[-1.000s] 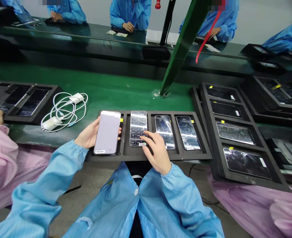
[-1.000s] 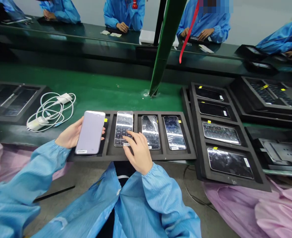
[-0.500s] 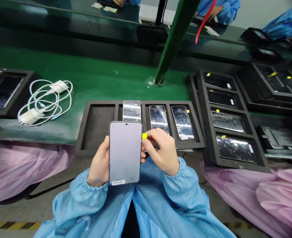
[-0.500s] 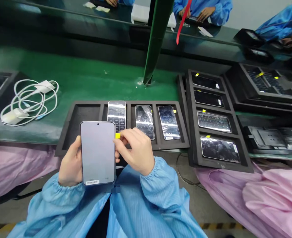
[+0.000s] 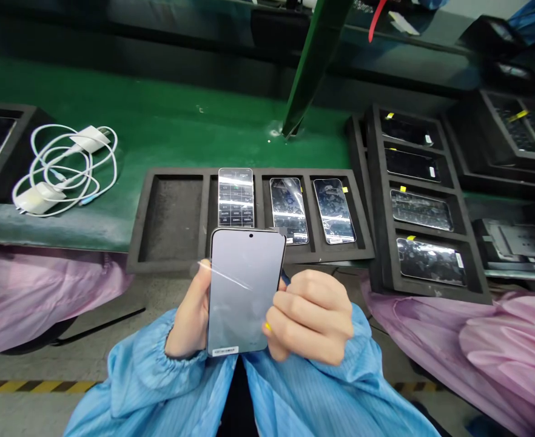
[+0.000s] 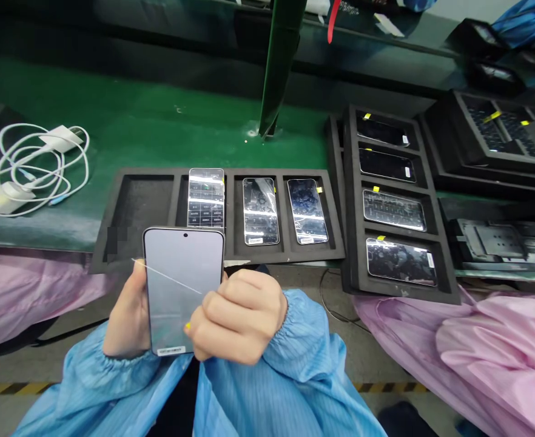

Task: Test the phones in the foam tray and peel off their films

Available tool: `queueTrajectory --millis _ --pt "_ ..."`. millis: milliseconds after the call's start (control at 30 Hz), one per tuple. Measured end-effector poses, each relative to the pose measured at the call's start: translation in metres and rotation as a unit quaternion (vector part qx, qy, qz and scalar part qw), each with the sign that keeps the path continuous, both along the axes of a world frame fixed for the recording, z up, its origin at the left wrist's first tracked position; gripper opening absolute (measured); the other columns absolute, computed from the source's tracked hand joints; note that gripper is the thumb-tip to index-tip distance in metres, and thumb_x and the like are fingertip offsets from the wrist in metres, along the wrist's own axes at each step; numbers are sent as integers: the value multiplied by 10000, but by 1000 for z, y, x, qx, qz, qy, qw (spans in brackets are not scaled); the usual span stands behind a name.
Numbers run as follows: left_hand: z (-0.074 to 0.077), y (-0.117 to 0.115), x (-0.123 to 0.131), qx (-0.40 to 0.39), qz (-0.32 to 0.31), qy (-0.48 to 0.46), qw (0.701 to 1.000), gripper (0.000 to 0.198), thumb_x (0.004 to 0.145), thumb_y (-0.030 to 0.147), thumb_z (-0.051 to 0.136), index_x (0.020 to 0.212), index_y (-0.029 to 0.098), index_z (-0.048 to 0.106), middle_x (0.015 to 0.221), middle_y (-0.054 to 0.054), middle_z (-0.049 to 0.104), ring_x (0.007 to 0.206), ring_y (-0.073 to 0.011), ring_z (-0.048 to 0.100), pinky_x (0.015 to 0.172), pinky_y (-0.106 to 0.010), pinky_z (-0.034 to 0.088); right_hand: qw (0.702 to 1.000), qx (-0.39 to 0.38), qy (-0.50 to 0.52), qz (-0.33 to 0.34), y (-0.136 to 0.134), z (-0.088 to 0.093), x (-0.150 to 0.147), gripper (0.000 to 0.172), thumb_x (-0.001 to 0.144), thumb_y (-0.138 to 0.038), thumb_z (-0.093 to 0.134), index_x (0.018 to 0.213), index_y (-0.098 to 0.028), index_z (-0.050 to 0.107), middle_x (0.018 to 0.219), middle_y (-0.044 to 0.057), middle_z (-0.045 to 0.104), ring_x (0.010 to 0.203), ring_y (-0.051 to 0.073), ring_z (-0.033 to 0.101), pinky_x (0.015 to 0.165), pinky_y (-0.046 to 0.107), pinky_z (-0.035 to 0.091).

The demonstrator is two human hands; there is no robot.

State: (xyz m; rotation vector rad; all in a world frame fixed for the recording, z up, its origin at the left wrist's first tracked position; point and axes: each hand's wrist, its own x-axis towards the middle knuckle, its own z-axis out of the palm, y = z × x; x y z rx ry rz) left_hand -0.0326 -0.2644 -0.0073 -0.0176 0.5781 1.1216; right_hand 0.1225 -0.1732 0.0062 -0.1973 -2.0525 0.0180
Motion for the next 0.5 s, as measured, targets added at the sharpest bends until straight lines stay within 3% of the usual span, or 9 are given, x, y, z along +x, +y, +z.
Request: queueTrajectory --millis 200,333,500 --pt "6 2 6 28 -8 -12 1000 648 856 641 494 1288 172 608 1227 -114 676 1242 -303 586 1109 -447 467 999 -14 22 25 -7 -4 3 349 919 -217 470 574 -219 523 605 -20 540 521 103 411 487 287 367" --pt "7 0 6 14 -65 -49 997 740 844 708 435 1285 138 606 1267 -153 645 1232 -339 586 1097 -501 466 999 -19 25 31 -10 -7 3 341 924 -245 482 584 -229 508 602 -25 540 510 105 405 492 287 370" --pt "2 -3 11 21 -15 -18 999 698 812 699 481 1232 167 646 1207 -125 682 1255 -336 572 1126 -488 451 999 -30 2 35 -14 -13 8 286 914 -321 516 638 -248 523 584 -39 539 506 103 423 492 277 386"
